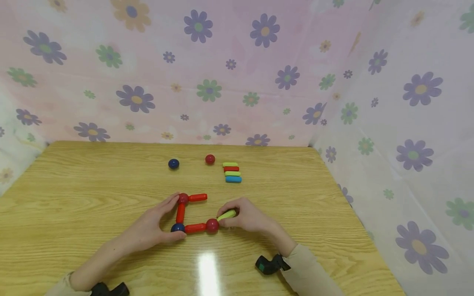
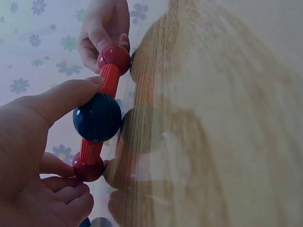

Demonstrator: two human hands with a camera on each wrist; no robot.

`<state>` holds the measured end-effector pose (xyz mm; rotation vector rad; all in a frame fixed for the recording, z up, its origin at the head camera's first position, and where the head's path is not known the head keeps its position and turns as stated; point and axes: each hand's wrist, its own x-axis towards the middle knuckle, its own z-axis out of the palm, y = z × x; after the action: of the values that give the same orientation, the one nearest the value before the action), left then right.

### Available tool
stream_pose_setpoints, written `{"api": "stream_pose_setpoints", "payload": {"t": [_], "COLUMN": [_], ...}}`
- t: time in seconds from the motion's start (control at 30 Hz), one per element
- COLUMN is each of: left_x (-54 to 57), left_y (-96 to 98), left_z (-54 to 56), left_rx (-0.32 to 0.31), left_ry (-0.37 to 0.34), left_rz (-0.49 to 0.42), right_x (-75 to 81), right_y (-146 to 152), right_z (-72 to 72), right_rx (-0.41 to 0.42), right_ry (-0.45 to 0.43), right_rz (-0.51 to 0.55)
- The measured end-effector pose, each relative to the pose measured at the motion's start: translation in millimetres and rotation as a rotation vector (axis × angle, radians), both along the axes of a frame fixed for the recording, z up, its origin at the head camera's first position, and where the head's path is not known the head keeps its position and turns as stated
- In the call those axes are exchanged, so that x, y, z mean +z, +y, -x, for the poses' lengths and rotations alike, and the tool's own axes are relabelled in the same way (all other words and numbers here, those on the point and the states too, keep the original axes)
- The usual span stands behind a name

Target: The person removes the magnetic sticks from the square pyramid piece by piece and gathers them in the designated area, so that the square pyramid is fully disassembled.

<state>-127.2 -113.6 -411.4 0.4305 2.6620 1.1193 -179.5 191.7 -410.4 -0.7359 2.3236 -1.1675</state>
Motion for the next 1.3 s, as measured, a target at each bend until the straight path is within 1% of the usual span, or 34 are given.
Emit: {"api": "stream_pose_setpoints", "payload": {"t": [0.33, 0.63, 0.8, 0.9, 1.03, 1.1, 1.17, 1.3], "left_x": [-0.1, -0.7, -1.0, -1.2, -1.0, -0.6, -0.2, 0.3], "left_y": [0.4, 1.0, 1.2, 0.8, 0.0, -0.4, -0.6, -0.4], "left_z": [-0.2, 0.0, 0.2, 0.1, 0.2, 0.3, 0.5, 0.5], "left_rx": [-0.003, -0.005, -0.004, -0.006, -0.007, -0.006, -0.007, -0.01], "left_ry": [-0.008, 0.007, -0.005, -0.012, -0.015, -0.016, -0.017, -0.017], "left_rz": [-0.001, 0.002, -0.005, -0.008, -0.01, -0.011, -0.013, -0.009], "right_x": [-2.5, -4.1, -4.1, -4.5, -0.5, 2.6, 4.6, 2.8], "right_y": [-1.5, -1.9, -1.0, 1.7, 5.4, 6.5, 7.6, 11.2], "right_z": [-0.4, -1.5, 0.0, 4.6, 13.8, 19.1, 24.9, 36.5], "right_rx": [-0.013, -0.014, -0.042, -0.083, -0.181, -0.248, -0.315, -0.403], "right_ry": [0.024, 0.039, 0.056, 0.09, 0.139, 0.144, 0.131, 0.137], "right_rz": [0.005, 0.005, -0.006, 0.004, 0.025, 0.039, 0.06, 0.101]}}
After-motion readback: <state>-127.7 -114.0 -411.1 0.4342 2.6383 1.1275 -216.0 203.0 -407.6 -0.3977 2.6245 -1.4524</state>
